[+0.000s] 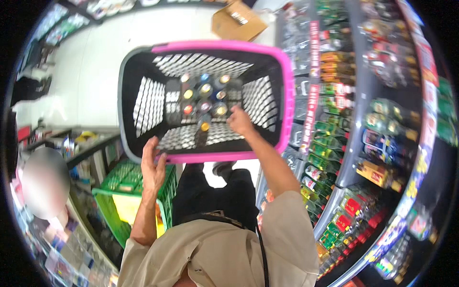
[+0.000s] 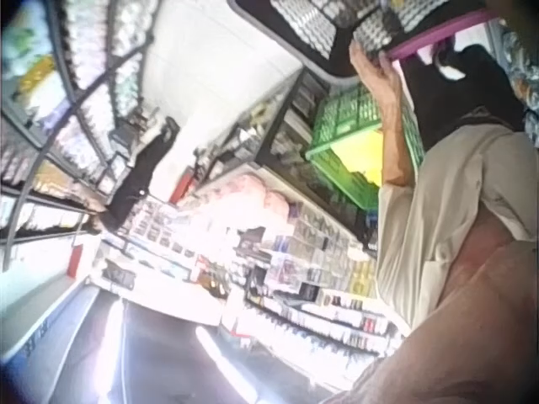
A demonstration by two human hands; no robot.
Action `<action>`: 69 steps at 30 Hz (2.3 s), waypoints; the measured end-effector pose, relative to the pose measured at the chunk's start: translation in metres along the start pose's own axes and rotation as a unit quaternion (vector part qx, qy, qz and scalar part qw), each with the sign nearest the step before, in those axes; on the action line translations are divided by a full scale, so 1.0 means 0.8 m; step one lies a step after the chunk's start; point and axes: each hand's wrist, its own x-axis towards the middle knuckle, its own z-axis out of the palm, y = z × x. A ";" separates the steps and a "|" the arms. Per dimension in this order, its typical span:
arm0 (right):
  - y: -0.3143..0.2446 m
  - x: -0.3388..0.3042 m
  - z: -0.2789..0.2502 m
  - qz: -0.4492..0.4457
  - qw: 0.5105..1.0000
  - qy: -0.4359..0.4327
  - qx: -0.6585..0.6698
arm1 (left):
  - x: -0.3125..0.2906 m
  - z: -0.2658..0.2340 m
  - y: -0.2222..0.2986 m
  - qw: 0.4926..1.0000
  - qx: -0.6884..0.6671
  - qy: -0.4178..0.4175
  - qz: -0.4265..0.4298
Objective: Picking various glass bottles of beverages and condiments from supermarket shelves and placing them into a shopping basket.
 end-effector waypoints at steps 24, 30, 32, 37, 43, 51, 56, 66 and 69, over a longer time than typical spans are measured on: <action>0.479 -0.409 0.220 0.164 0.816 -0.026 0.553 | -0.041 0.146 0.073 0.957 -0.025 -0.274 0.095; 0.470 -0.413 0.222 0.224 0.766 -0.010 0.603 | -0.066 0.179 0.074 0.936 0.008 -0.331 0.119; 0.460 -0.408 0.205 0.239 0.770 0.054 0.589 | -0.073 0.193 0.086 0.929 0.033 -0.344 0.129; 0.366 -0.389 0.112 0.279 0.792 0.214 0.499 | -0.087 0.195 0.079 0.934 0.060 -0.328 0.126; 0.358 -0.418 0.094 0.251 0.731 0.284 0.568 | -0.103 0.224 0.097 0.930 0.037 -0.350 0.108; 0.394 -0.477 0.122 0.371 0.779 0.185 0.471 | -0.147 0.265 0.086 0.927 -0.013 -0.362 0.101; 0.432 -0.496 0.148 0.336 0.782 0.205 0.483 | -0.178 0.292 0.084 0.915 -0.012 -0.384 0.122; 0.434 -0.508 0.158 0.340 0.739 0.231 0.534 | -0.199 0.299 0.093 0.909 0.032 -0.395 0.131; 0.410 -0.514 0.146 0.288 0.708 0.237 0.600 | -0.194 0.295 0.108 0.906 0.049 -0.395 0.147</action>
